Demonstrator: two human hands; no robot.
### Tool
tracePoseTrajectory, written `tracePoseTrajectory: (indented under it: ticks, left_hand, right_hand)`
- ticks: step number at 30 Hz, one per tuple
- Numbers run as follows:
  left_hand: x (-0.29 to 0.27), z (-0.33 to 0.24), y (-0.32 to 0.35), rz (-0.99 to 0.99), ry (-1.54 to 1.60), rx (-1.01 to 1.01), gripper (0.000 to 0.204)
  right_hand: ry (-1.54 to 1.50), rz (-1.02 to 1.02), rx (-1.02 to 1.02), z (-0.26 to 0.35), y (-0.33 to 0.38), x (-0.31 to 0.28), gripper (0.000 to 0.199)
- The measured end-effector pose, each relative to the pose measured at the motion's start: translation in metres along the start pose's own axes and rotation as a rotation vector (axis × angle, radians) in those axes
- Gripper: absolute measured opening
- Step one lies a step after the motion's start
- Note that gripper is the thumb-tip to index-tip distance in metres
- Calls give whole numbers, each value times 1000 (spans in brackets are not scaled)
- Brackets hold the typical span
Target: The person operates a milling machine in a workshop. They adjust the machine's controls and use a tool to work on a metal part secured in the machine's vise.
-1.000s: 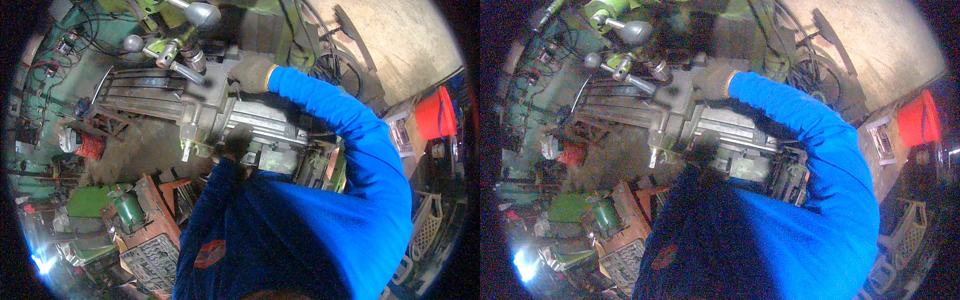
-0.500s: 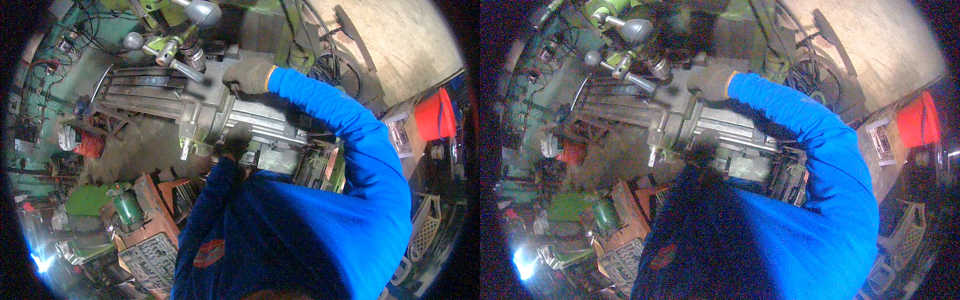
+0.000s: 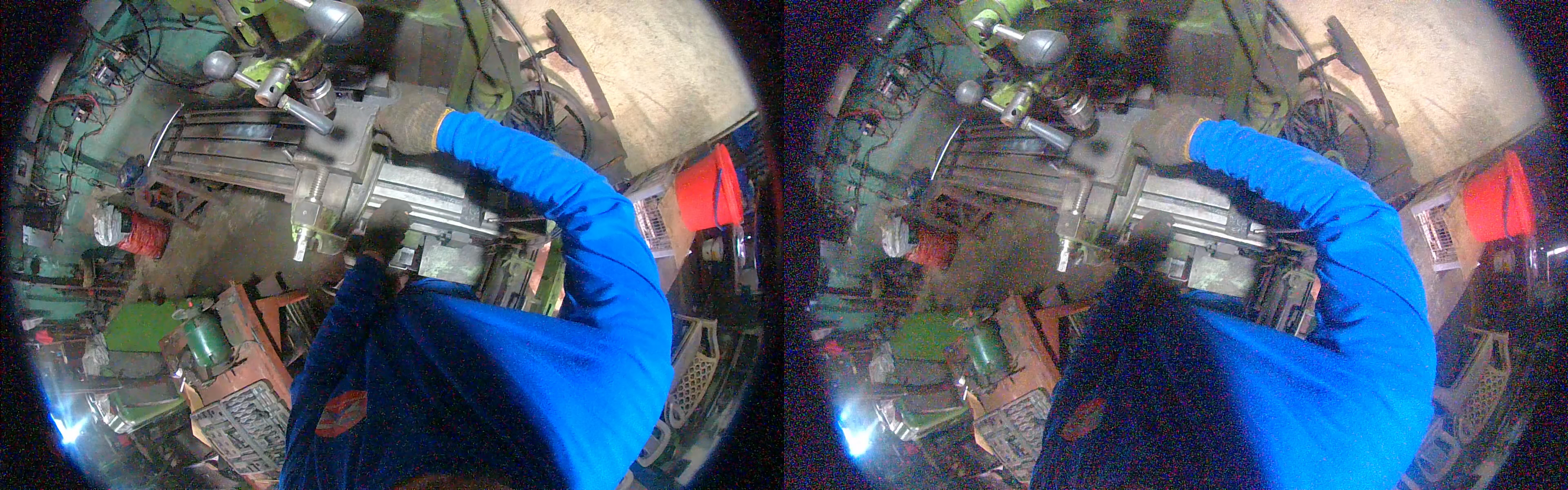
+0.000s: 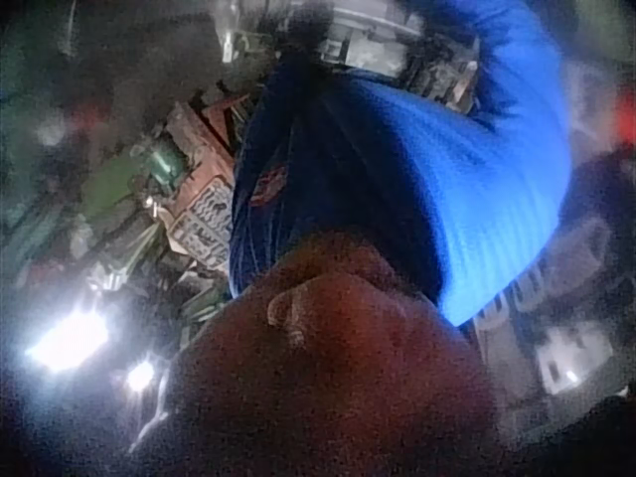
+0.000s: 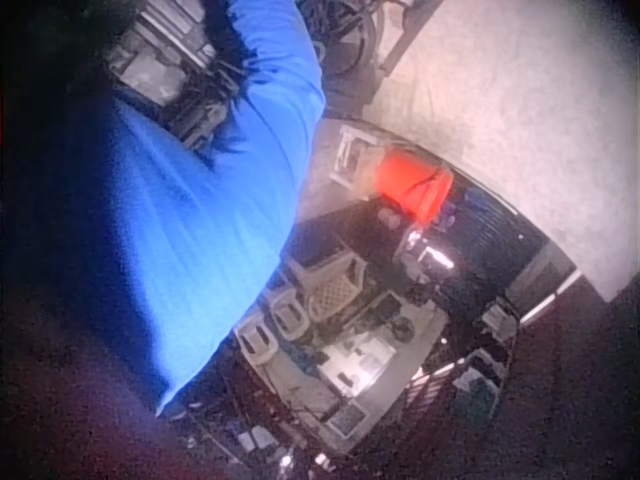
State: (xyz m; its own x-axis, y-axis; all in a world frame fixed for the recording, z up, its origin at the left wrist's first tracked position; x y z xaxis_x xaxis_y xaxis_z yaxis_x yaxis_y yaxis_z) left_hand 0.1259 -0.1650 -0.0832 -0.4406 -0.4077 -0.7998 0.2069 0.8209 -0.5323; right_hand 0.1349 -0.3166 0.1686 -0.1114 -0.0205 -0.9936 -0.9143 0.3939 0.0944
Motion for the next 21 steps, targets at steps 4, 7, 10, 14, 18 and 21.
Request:
tracePoseTrajectory:
  ticks: [4,7,10,14,18,21]
  left_hand:
    - [2,-1,0,-17,73,-99,22]
    - [6,0,-7,86,11,-136,22]
    - [21,17,7,36,112,-187,23]
    - [16,13,5,30,144,-198,25]
    - [7,7,3,49,63,-163,27]
    - [-9,3,0,-135,359,-239,28]
  right_hand:
    - [-48,16,37,-1,0,-8,27]
    - [-196,-51,-136,-9,-6,17,25]
    - [-157,-6,-115,-2,-10,17,22]
    - [-53,-40,-95,5,-4,14,22]
    - [-110,-78,-38,9,2,8,24]
    - [-224,-107,-26,2,9,4,26]
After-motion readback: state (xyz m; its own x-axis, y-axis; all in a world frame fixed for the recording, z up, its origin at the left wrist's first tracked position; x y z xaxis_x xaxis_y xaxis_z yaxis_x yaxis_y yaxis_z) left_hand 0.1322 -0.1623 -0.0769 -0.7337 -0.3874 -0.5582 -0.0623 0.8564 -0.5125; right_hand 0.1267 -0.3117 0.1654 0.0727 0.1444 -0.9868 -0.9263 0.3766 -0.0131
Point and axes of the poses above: each hand's wrist, its own y-axis away from the middle knuckle, its own x-axis out of the palm, z = x × y, the point moved 8 cm from there along -y, towards the middle knuckle, and after that the axes turned 12 degrees about x, right-handed, at the moved point
